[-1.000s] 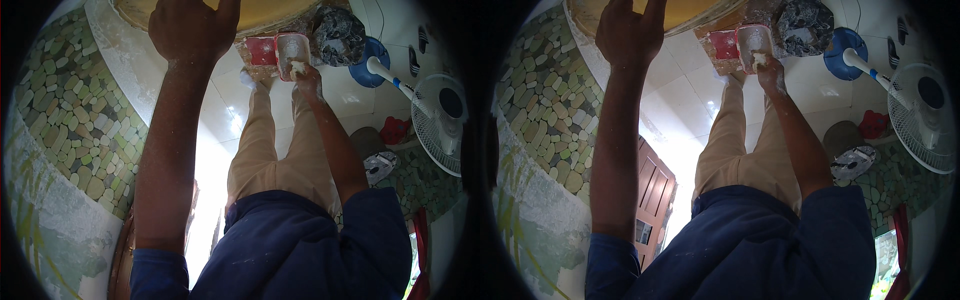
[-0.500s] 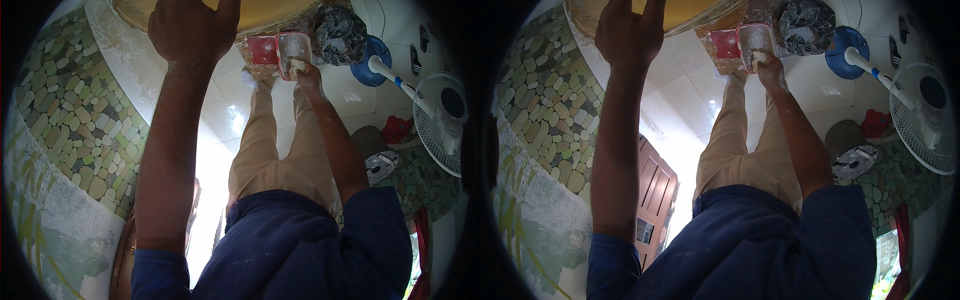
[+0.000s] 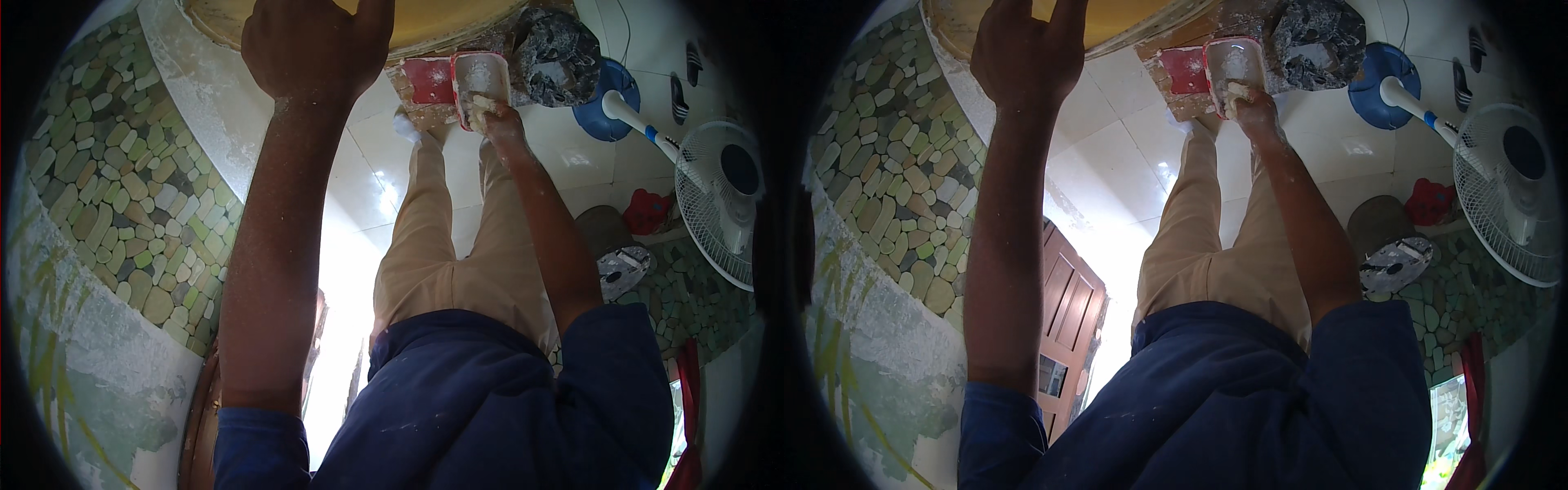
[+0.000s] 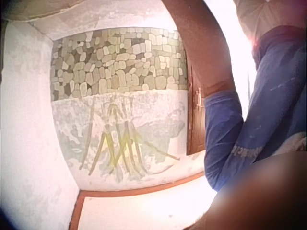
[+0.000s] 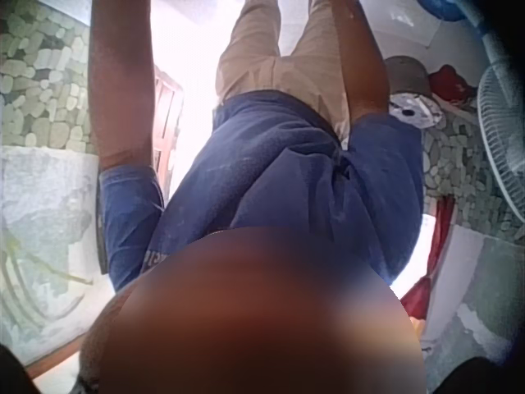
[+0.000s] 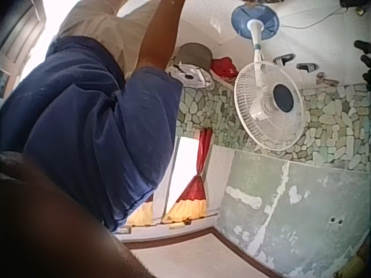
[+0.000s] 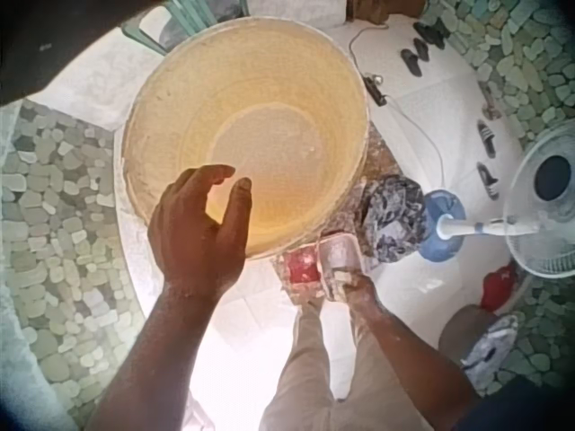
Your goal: The recorder mixes putty in a bucket and then uses a scraper to apply the putty to a wall for repair.
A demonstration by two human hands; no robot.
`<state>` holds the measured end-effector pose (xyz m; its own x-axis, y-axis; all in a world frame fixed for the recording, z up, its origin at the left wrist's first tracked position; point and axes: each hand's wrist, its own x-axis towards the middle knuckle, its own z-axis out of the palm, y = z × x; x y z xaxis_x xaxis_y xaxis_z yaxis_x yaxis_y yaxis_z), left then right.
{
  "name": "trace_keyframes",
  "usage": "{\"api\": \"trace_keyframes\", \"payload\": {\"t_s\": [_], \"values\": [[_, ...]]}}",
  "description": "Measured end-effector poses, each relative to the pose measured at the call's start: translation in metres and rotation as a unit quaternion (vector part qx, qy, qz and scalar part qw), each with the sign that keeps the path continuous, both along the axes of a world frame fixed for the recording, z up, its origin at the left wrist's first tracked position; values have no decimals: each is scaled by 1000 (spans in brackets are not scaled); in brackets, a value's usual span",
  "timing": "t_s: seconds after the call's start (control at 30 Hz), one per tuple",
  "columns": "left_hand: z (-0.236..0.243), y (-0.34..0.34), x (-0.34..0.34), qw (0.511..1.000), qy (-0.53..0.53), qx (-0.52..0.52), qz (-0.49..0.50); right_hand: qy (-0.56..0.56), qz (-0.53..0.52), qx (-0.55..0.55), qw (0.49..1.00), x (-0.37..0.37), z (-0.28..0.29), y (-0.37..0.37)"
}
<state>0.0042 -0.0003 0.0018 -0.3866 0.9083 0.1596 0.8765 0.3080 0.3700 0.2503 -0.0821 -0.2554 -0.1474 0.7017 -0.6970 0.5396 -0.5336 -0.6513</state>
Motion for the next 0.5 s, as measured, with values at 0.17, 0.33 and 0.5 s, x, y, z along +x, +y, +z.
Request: {"api": "trace_keyframes", "payload": {"t_s": [0.17, 0.33, 0.5], "values": [[0, -1, -1, 1000, 3, 10, -9, 155, -197, -159, 955, -5, 16, 5], [-3, -2, -1, 1000, 4, 19, -13, 140, -187, -138, 963, -2, 7, 4], [-2, -2, -1, 1000, 4, 20, -14, 64, -111, -73, 989, 8, -5, 3]]}}
